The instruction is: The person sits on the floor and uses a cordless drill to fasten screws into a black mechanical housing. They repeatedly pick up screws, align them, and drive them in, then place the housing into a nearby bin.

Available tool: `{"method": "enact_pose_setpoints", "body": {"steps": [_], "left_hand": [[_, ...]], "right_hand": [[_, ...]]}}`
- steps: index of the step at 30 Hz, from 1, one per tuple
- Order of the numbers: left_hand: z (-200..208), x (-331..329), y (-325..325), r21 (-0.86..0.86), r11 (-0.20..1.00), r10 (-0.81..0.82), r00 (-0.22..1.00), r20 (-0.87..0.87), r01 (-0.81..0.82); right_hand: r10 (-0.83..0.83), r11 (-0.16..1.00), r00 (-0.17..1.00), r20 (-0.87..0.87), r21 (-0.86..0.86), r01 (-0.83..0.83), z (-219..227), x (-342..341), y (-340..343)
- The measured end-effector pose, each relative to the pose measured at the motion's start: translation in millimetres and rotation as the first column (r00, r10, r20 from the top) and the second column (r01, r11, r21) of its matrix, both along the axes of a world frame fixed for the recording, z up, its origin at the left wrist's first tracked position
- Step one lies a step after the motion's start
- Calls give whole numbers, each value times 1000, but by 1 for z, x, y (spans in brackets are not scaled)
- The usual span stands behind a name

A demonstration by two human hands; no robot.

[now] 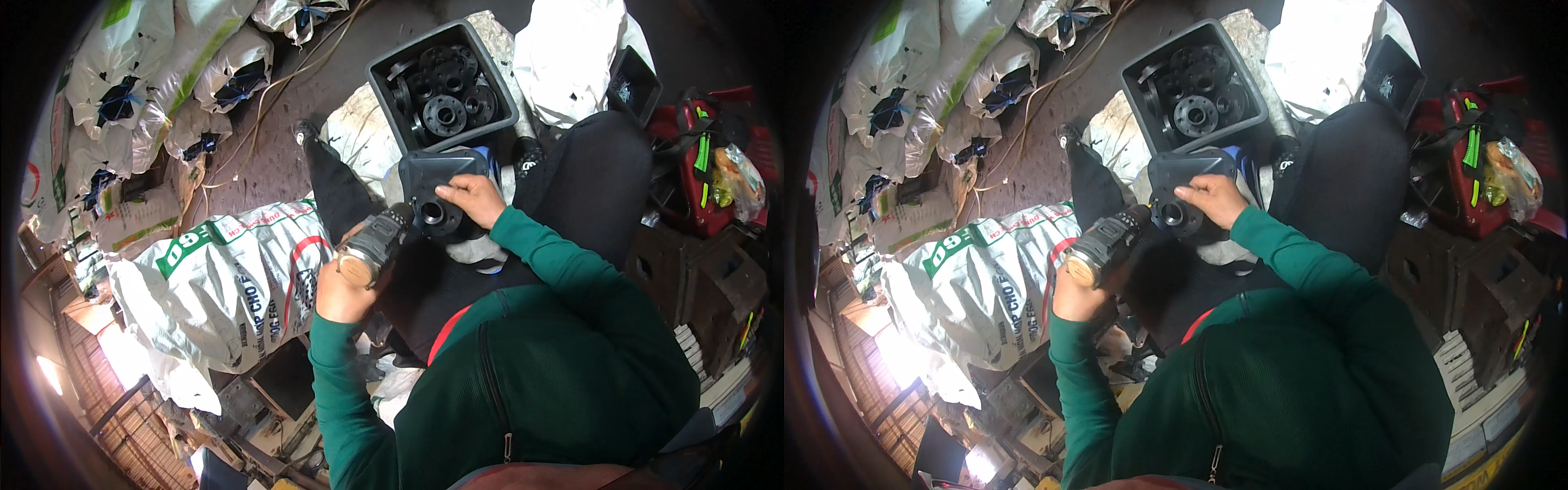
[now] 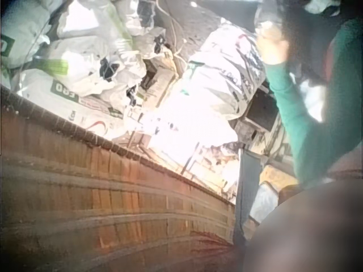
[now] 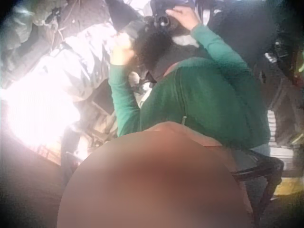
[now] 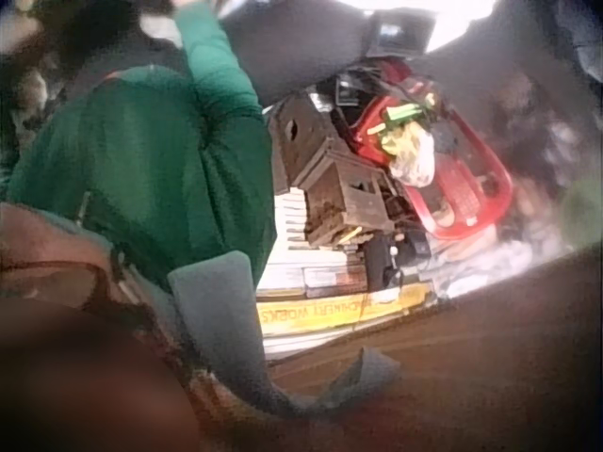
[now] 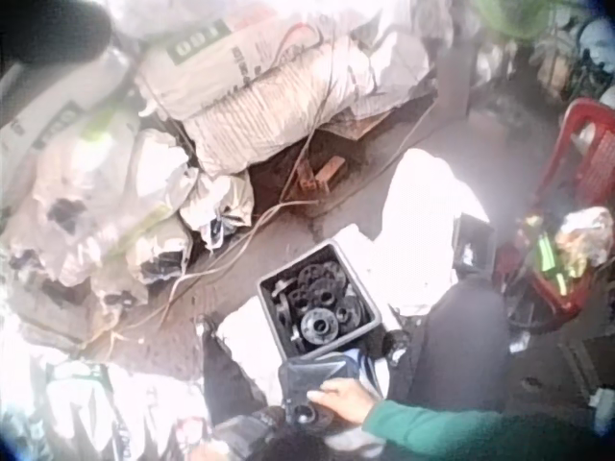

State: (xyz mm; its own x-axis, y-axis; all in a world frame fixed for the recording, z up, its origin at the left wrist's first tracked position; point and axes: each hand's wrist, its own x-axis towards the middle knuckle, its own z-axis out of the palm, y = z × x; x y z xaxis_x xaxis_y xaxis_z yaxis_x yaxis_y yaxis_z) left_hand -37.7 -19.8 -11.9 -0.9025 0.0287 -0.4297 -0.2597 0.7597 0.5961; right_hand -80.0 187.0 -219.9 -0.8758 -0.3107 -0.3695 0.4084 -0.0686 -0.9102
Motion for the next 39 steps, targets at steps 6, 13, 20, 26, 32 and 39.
{"method": "enact_pose_setpoints", "body": {"steps": [6,13,20,26,32,39], "left_hand": [[-10,-16,-2,-42,998,-56,998,-39,54],[-13,-17,-9,44,985,160,980,117,-166],[-13,-14,-11,72,969,224,966,125,-234],[-16,-10,-6,-5,973,230,963,141,-231],[-11,-16,5,63,979,187,979,86,-192],[-9,-21,4,32,990,133,989,71,-135]], "right_hand": [[-61,998,997,42,19,60,-4,-13,-4],[-83,997,993,85,9,82,-11,-20,-17],[-109,994,993,35,10,109,-16,-22,-17],[-75,996,995,60,61,72,-16,-20,-16],[-71,993,996,62,96,65,-10,-17,-12],[-101,994,992,71,56,97,-12,-15,-11]]}}
